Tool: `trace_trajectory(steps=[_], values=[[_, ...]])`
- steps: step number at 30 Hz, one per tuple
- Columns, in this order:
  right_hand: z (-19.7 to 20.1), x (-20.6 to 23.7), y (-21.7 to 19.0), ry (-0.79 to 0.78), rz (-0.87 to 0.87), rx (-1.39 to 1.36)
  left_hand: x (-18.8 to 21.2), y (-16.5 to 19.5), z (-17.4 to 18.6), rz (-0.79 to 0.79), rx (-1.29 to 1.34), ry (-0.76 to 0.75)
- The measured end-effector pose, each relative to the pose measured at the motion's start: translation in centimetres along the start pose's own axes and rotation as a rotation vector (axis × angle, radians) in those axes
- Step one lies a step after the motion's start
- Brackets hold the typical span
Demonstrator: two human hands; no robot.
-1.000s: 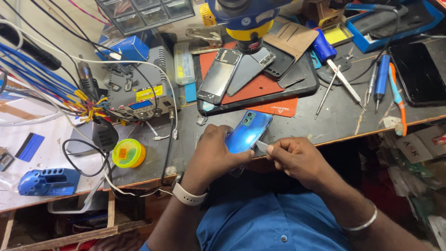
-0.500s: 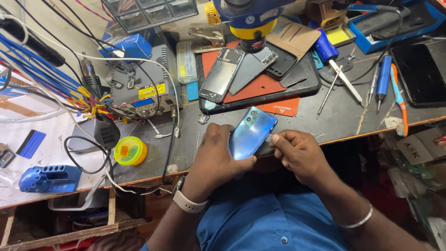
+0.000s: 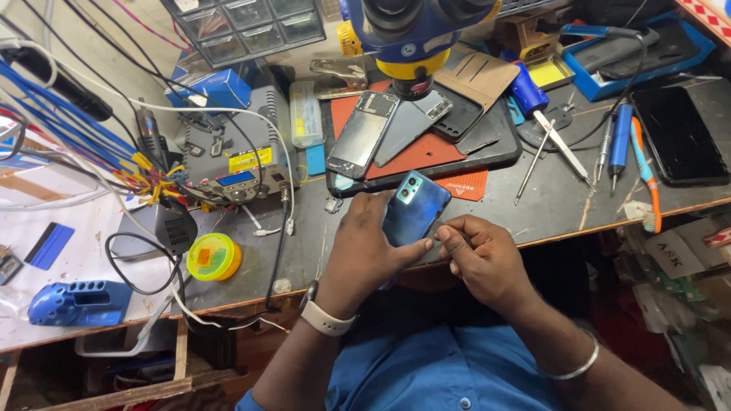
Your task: The person uses a small metal tool to pry and separate the back cover of a smartphone. They work along the edges and corners to loosen the cover, then lift it away from the chassis.
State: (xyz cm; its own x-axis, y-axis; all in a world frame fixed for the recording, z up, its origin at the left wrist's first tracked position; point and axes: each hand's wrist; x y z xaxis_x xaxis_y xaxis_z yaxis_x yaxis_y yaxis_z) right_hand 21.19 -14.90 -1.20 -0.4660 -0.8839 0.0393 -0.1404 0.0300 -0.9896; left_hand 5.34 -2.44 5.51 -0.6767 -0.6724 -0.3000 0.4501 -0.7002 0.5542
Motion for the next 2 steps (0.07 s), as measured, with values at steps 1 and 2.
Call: trace_trajectory(steps=[1, 2], values=[[0.04, 0.09, -0.2, 0.006, 0.009, 0.031, -0.11, -0.1, 0.2, 0.002, 0.01, -0.028], [0.01, 0.18, -0.36, 0.011, 0.017, 0.062, -0.23, -0.15, 0.29, 0.019, -0.002, -0.066]])
Point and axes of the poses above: each hand's wrist, its own x-axis away from the middle knuckle, its own z-axis out of the back of the hand, y = z × x, and after that the axes turned 7 degrees about -x, right-handed
